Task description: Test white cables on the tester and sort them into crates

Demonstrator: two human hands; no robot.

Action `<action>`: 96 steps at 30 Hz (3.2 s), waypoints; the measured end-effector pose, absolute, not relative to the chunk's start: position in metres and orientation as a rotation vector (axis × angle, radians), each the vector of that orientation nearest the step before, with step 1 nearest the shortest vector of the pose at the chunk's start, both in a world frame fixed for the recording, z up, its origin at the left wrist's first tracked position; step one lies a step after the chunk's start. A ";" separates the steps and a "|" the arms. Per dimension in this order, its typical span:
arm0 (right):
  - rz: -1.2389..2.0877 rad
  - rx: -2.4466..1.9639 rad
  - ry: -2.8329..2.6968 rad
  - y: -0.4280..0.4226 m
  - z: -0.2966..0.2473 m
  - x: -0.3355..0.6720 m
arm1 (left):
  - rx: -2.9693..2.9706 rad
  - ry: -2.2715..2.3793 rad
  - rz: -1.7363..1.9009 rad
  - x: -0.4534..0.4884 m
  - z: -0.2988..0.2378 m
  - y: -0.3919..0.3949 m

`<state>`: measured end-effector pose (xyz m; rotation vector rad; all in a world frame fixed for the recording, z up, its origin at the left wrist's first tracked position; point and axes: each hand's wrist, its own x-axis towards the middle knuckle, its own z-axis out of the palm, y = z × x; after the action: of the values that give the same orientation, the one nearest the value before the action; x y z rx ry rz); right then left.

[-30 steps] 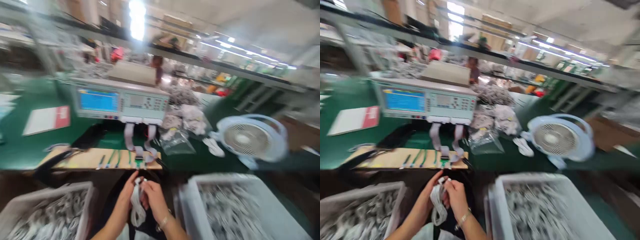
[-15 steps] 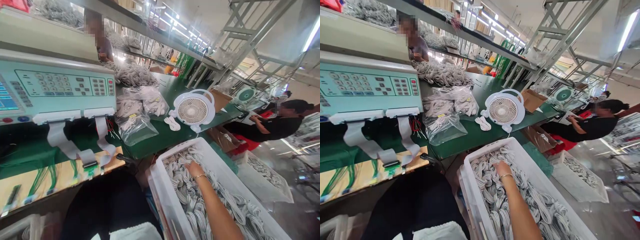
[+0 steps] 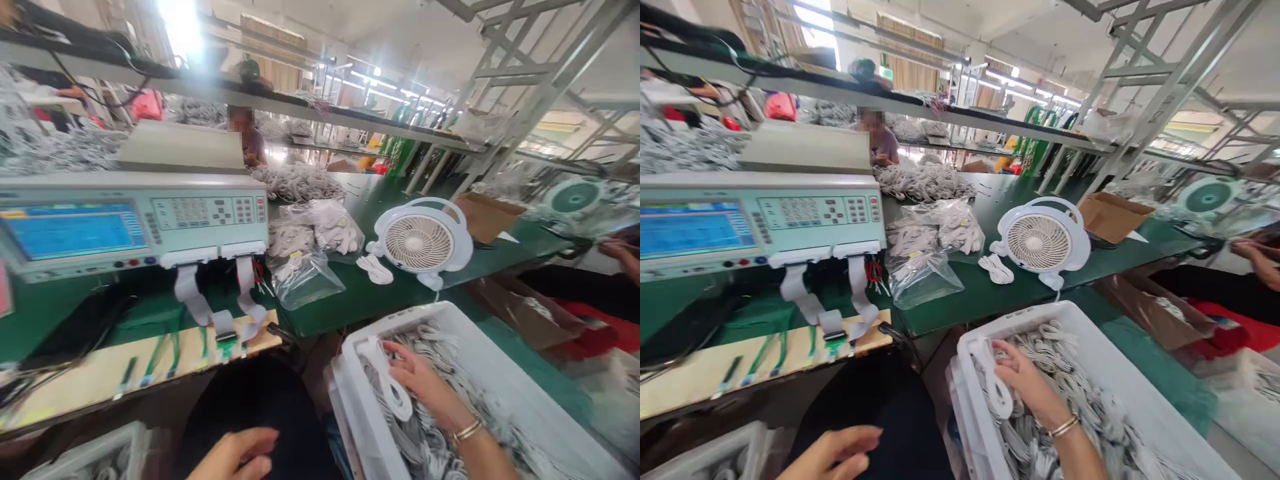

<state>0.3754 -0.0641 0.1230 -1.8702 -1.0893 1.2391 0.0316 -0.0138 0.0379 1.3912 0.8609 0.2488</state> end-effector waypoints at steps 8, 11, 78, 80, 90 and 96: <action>1.687 -1.201 -1.305 -0.030 0.107 0.206 | 0.722 0.571 0.870 0.053 0.090 -0.016; 1.190 -1.393 -1.670 -0.016 0.110 0.192 | 0.652 0.712 1.005 0.035 0.082 -0.014; 1.431 -1.485 -1.249 0.064 0.051 0.165 | 0.430 0.910 1.033 0.028 0.055 0.055; 1.360 -1.458 -1.374 0.069 0.049 0.164 | 0.452 0.900 1.049 0.030 0.052 0.057; 1.153 -1.464 -1.461 0.049 0.071 0.145 | 0.467 1.028 1.113 0.032 0.052 0.039; 1.203 -1.593 -1.360 -0.004 0.059 0.134 | 0.203 0.952 0.863 0.033 0.039 -0.004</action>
<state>0.1337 -0.0037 0.0594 -1.5933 -1.3603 1.2031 0.0330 -0.0043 0.0392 0.2033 0.9524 0.8633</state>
